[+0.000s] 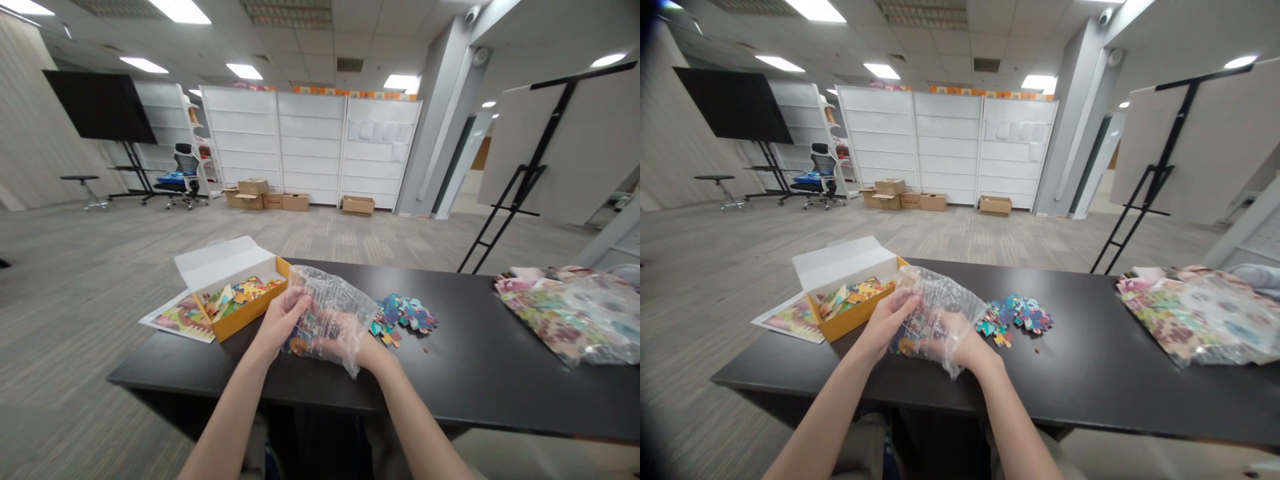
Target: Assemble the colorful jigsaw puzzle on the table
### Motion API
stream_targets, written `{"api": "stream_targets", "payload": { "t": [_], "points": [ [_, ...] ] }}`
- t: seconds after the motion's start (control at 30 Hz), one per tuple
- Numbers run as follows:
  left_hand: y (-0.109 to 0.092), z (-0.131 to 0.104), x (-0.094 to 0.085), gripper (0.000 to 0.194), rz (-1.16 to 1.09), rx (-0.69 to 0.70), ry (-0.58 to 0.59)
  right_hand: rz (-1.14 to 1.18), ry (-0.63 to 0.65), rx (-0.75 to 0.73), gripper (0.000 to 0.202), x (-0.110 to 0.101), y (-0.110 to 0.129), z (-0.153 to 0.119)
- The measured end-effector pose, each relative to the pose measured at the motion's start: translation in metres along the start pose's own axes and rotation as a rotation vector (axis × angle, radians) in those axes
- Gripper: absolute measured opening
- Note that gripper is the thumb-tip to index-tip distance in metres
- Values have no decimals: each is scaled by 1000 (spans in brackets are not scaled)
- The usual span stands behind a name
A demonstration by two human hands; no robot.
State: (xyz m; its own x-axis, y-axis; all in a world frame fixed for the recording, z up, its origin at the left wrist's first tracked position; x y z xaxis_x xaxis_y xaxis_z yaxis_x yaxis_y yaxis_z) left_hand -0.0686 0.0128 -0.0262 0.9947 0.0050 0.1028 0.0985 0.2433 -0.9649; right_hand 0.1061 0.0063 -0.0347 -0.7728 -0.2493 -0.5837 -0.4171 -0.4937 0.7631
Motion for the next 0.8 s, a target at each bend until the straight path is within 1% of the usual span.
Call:
{"api": "stream_targets", "payload": {
  "t": [0.13,0.23,0.33,0.5,0.6,0.7,0.8],
  "points": [
    [0,1,1,42,18,11,-6,-154,-39,4,11,4,-1,2],
    [0,2,-2,44,30,29,0,-199,-76,12,15,3,-3,2],
    [1,2,-7,49,56,4,27,-160,-112,4,17,2,-8,1],
    [-1,-1,-14,54,133,-61,45,-95,-198,-6,13,-1,-18,0],
    [-2,-2,-15,57,146,-101,84,-85,-231,1,18,-7,-18,-1],
    [-1,-3,-13,55,138,-107,121,-51,-281,13,20,-12,-15,-3],
    [1,-3,-12,50,137,-85,80,-4,-298,17,19,-13,-13,-4]
  ]
}}
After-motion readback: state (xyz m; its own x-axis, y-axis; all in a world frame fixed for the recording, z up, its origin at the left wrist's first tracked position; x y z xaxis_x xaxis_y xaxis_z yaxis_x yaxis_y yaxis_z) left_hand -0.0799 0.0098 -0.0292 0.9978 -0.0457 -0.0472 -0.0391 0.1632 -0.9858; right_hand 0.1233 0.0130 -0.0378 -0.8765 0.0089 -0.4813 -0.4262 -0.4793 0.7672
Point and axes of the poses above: each hand's wrist, its own z-axis towards the middle knuckle, its own x-axis out of the palm, y = z × x, the point moved 2 cm from there along z, towards the middle knuckle, and after that the axes turned 4 degrees about x, right-handed, at the moved point
